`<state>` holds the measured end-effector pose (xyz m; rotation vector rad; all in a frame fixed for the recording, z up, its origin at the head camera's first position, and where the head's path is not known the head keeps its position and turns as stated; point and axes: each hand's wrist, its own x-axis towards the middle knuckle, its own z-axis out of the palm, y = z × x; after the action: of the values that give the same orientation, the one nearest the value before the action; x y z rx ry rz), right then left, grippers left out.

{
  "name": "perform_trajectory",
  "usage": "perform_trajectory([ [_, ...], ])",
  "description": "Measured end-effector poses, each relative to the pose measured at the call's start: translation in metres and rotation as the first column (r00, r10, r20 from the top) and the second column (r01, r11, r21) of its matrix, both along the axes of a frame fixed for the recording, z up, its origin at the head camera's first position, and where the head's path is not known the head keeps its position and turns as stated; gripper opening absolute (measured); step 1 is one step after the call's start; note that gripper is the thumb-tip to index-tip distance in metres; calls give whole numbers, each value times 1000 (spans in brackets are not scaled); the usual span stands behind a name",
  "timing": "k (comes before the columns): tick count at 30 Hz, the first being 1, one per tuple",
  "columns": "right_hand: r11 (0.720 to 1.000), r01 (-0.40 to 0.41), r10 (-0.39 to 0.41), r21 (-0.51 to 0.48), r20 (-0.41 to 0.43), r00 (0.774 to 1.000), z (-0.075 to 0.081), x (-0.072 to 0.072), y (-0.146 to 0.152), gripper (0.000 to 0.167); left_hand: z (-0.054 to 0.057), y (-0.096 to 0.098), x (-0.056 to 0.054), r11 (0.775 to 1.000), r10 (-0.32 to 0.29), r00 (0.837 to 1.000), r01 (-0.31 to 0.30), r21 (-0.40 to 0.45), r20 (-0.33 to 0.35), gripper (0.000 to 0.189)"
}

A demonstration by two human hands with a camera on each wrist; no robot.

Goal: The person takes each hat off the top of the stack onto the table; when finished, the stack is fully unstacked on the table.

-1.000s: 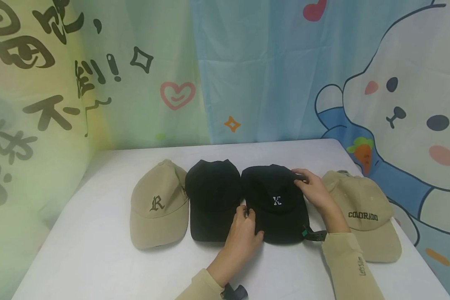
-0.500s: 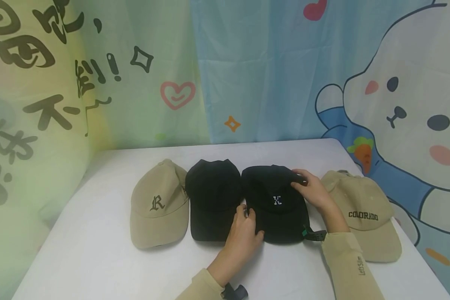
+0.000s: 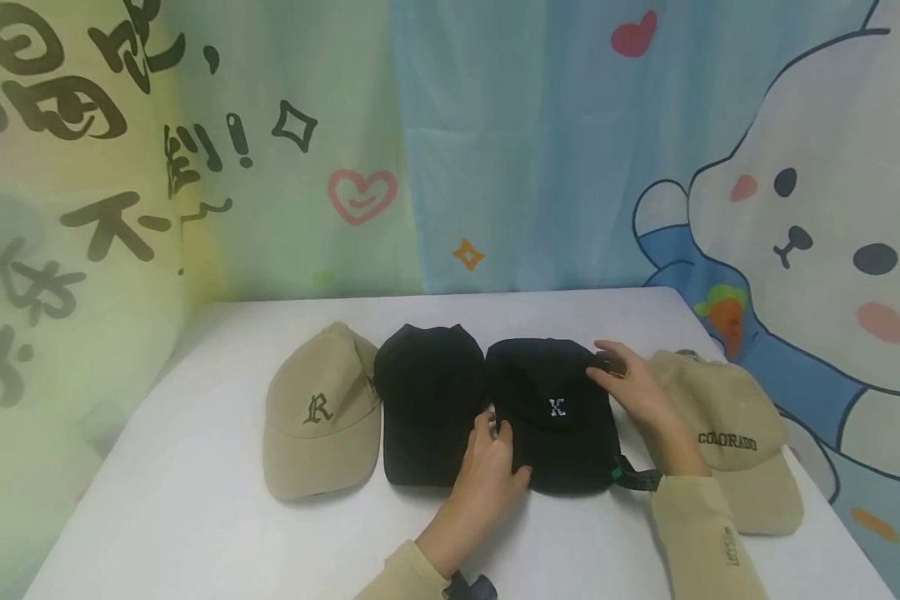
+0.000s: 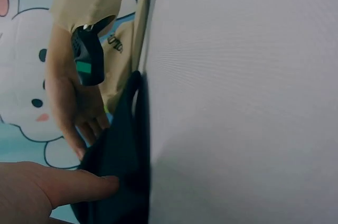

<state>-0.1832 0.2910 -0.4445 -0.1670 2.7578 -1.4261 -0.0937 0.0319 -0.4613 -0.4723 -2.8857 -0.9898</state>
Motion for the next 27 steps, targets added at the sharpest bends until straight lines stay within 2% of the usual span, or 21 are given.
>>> perform_trajectory([
  [4,1000,21,-22,-15,-28,999,8,13,14,62,5,5,2,999,-19,999,21,36,-47,62],
  [7,998,45,-42,37,-66,997,13,22,27,61,10,11,2,997,-46,995,51,55,-91,61],
  [12,994,87,-73,71,-184,980,19,43,51,52,17,28,3,984,-142,981,154,86,-129,59],
  [16,976,207,-184,70,-252,950,29,65,75,48,18,58,3,966,-230,960,245,79,-161,59],
  [19,942,324,-298,81,-239,924,34,77,93,52,15,86,3,956,-281,945,291,42,-167,62],
  [22,905,409,-382,119,-197,903,33,84,112,60,9,118,6,943,-331,930,331,-26,-162,66],
  [24,884,443,-424,150,-140,895,31,89,124,66,3,139,10,928,-371,915,362,-84,-158,68],
  [27,871,450,-457,195,-11,889,26,98,136,78,-6,167,16,905,-415,894,386,-179,-168,71],
])
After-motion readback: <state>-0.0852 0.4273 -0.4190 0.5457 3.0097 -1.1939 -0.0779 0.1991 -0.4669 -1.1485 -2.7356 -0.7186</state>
